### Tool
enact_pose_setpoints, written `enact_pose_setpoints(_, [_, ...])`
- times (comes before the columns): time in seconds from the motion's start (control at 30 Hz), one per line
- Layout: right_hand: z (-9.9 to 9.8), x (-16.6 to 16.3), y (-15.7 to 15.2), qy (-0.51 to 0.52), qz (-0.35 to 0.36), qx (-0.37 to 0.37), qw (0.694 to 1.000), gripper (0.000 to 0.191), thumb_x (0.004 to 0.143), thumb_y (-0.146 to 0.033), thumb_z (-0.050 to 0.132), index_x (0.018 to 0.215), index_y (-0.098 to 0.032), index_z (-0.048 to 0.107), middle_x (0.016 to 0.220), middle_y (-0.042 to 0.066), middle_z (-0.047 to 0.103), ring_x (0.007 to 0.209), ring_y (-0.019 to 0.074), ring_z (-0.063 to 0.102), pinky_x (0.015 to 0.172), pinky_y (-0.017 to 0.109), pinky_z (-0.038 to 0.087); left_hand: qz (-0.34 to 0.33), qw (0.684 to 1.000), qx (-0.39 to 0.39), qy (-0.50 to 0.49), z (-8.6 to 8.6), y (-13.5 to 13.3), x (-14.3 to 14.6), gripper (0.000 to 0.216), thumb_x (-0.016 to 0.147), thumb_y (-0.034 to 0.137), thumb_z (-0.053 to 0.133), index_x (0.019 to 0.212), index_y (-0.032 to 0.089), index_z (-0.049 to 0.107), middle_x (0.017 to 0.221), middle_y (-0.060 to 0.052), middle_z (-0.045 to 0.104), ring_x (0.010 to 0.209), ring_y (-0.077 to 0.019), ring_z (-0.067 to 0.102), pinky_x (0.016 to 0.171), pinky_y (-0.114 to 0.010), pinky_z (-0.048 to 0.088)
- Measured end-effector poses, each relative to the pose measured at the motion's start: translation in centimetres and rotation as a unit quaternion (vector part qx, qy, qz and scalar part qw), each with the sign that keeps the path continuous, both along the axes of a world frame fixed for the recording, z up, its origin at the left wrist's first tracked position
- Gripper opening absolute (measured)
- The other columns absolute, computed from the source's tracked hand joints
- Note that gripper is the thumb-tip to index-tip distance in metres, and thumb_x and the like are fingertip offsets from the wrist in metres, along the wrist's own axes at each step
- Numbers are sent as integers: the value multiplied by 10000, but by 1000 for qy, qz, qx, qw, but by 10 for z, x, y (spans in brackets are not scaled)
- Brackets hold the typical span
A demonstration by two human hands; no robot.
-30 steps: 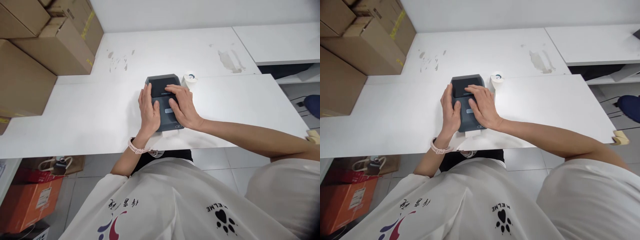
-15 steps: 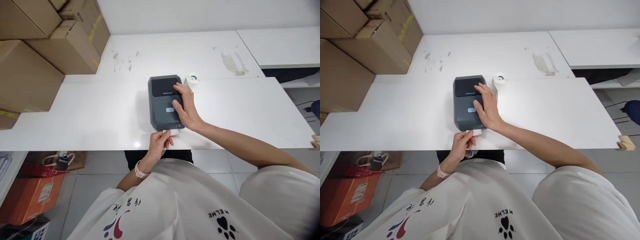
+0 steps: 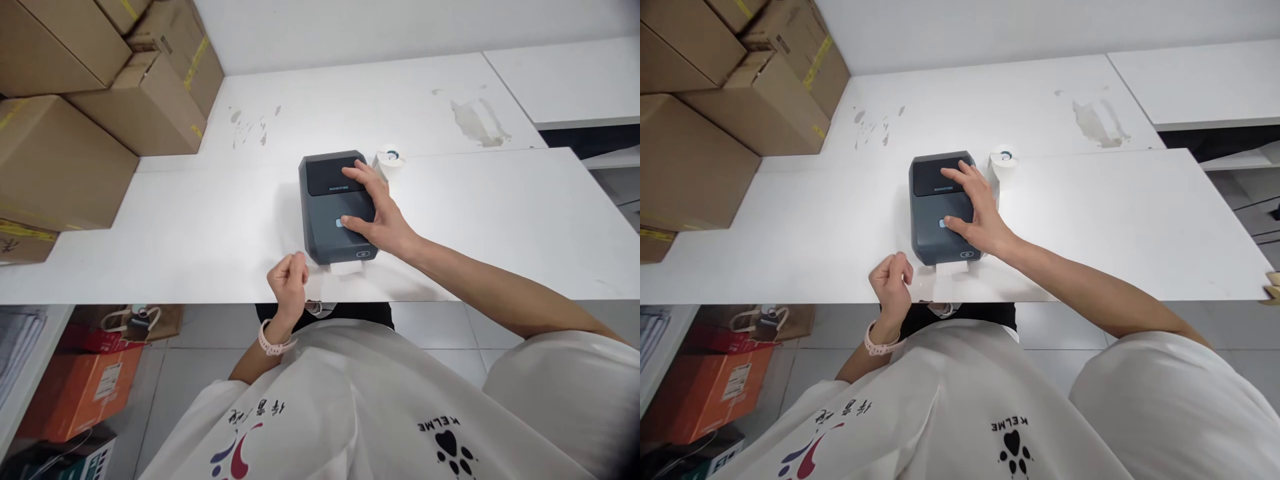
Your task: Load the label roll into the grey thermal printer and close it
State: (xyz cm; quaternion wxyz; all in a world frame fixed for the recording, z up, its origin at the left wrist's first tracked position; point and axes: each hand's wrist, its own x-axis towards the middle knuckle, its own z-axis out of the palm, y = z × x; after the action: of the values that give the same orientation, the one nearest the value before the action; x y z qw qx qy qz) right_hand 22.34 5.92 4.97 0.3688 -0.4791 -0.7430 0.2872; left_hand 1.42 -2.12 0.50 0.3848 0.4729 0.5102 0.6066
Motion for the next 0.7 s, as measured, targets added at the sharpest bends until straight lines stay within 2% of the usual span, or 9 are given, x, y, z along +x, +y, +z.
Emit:
enact_pose_setpoints(0.07, [-5, 2, -6, 12, -16, -16, 1000, 871, 887, -649, 656, 1623, -392, 267, 1773, 8, 154, 1650, 359, 82, 1325, 630, 151, 15, 1000, 14, 4, 5, 10, -5, 495, 984, 520, 597, 597, 210, 597, 582, 11, 580, 567, -107, 533, 589, -260, 451])
enact_pose_setpoints(0.13, [-12, 6, -18, 28, -43, -54, 997, 861, 933, -698, 556, 1649, -407, 177, 1783, -6, 110, 1653, 341, 86, 1329, 614, 175, -9, 1000, 3, 17, 8, 19, -11, 379, 1013, 541, 537, 943, 244, 762, 1003, -49, 777, 917, -157, 704, 813, -295, 554])
enact_pose_setpoints(0.2, [-17, 12, -31, 48, -69, -97, 992, 790, 988, -721, 408, 1660, -424, 119, 1783, -20, 118, 1651, 318, 126, 1325, 593, 225, -61, 997, -26, 29, 9, 26, -14, 459, 1035, 580, 462, 1319, 301, 691, 1488, -49, 648, 1376, -206, 594, 1126, -371, 490])
enact_pose_setpoints(0.27, [-18, 18, -41, 65, -80, -112, 988, 737, 1012, -728, 301, 1662, -434, 118, 1778, -33, 158, 1644, 303, 174, 1319, 574, 267, -122, 991, -49, 29, 11, 32, -15, 563, 1047, 626, 367, 1490, 337, 562, 1679, -2, 449, 1583, -220, 373, 1300, -420, 316])
enact_pose_setpoints(0.4, [2, 21, -34, 63, -76, -50, 994, 741, 985, -800, 222, 1647, -472, 164, 1764, -77, 198, 1644, 321, 178, 1318, 585, 267, -152, 988, -9, 21, 20, 59, -11, 647, 1042, 666, 283, 1541, 318, 504, 1697, 12, 419, 1626, -236, 285, 1344, -428, 232])
enact_pose_setpoints(0.47, [22, 15, -15, 62, -80, 6, 995, 795, 954, -846, 244, 1646, -468, 141, 1767, -75, 182, 1653, 321, 136, 1324, 575, 245, -138, 990, 17, 28, 25, 81, -9, 633, 1039, 638, 346, 1531, 279, 517, 1679, -19, 449, 1620, -258, 299, 1332, -433, 255])
enact_pose_setpoints(0.53, [45, 5, 13, 78, -92, 62, 991, 833, 948, -848, 281, 1649, -427, 117, 1779, -49, 136, 1660, 282, 113, 1338, 525, 220, -137, 989, 2, 48, 26, 104, -6, 641, 983, 548, 538, 1558, 273, 474, 1695, -29, 419, 1629, -284, 269, 1329, -440, 254])
enact_pose_setpoints(0.6, [67, -6, 44, 96, -115, 90, 985, 801, 991, -777, 285, 1652, -365, 99, 1778, -5, 151, 1656, 229, 125, 1350, 484, 184, -152, 985, -32, 75, 21, 125, -2, 859, 843, 385, 722, 1616, 256, 372, 1739, -46, 329, 1638, -314, 231, 1331, -455, 238])
enact_pose_setpoints(0.7, [91, -18, 84, 92, -167, 64, 980, 722, 1055, -630, 228, 1663, -280, 54, 1735, 68, 273, 1640, 222, 168, 1346, 527, 156, -202, 974, -72, 78, 5, 143, 5, 1133, 695, 224, 766, 1674, 200, 198, 1712, -109, 367, 1575, -349, 359, 1297, -475, 316])
